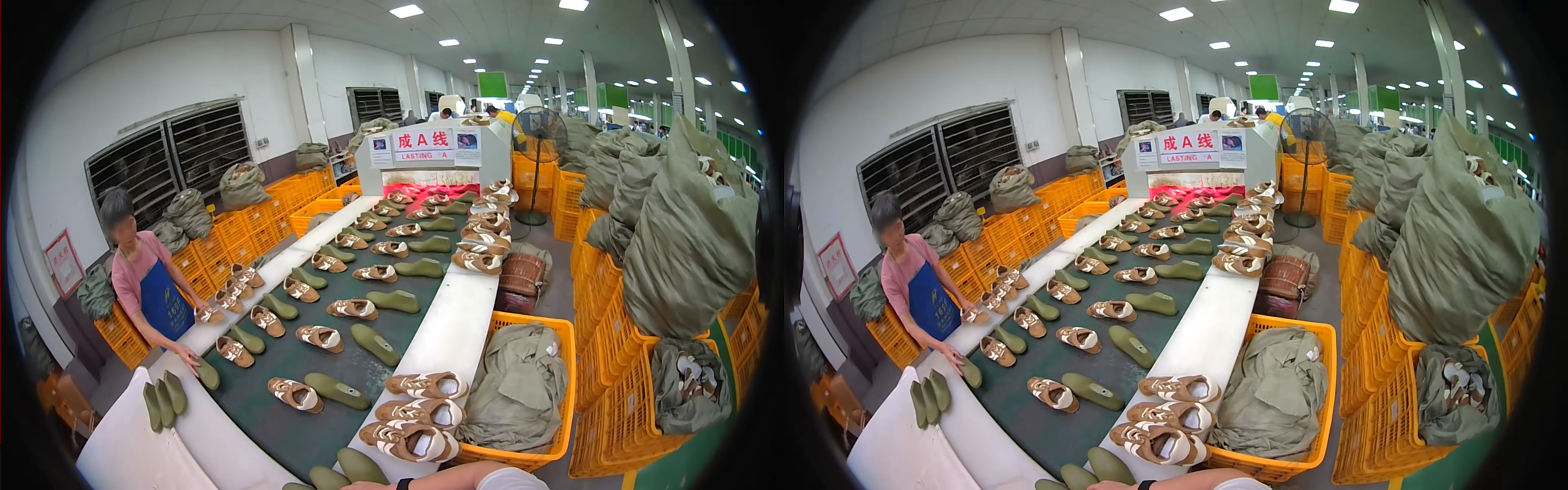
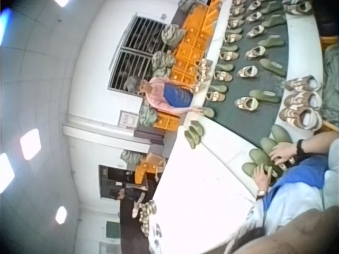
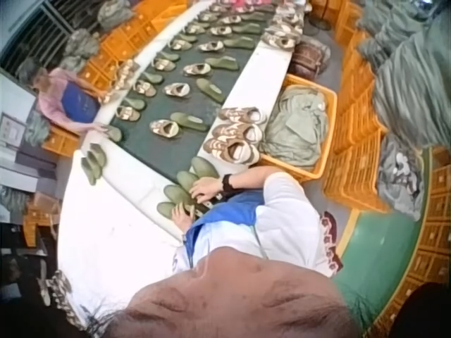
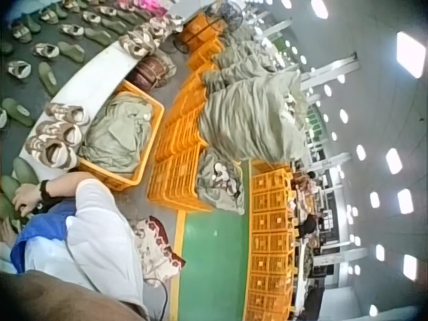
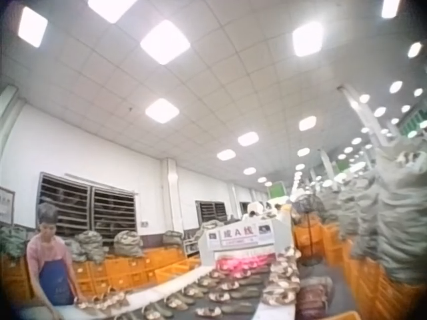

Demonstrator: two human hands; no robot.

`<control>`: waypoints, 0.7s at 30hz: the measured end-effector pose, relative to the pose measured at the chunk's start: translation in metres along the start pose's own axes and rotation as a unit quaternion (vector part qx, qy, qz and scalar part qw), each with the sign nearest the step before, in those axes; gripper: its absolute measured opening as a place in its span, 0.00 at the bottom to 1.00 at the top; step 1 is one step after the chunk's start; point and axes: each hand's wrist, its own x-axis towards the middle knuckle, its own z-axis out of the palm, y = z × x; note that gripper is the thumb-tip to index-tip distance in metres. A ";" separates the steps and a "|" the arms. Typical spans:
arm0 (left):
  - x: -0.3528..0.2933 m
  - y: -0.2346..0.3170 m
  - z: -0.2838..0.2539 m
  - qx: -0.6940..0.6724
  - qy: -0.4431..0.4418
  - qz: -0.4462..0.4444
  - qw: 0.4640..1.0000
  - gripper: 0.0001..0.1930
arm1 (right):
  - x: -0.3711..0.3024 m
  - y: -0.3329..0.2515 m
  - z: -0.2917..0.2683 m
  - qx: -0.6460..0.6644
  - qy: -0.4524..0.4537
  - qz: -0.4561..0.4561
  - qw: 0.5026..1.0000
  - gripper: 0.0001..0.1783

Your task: The recorder is organizing shoe uppers and green lasts on a production line conveyor belt in a factory setting.

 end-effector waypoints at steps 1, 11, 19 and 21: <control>-0.001 0.001 0.000 0.000 0.000 -0.005 1.000 0.24 | 0.000 -0.001 0.001 0.001 -0.005 0.003 1.000 0.16; 0.016 0.019 0.009 0.013 0.022 -0.049 0.998 0.26 | 0.000 0.013 -0.009 0.012 -0.094 0.061 0.994 0.22; 0.005 0.003 0.019 -0.004 0.027 -0.061 0.998 0.26 | -0.007 0.014 -0.002 0.007 -0.070 0.079 0.994 0.23; 0.004 0.003 0.017 -0.012 0.029 -0.061 0.998 0.26 | -0.019 0.011 -0.017 -0.021 -0.052 0.133 0.990 0.26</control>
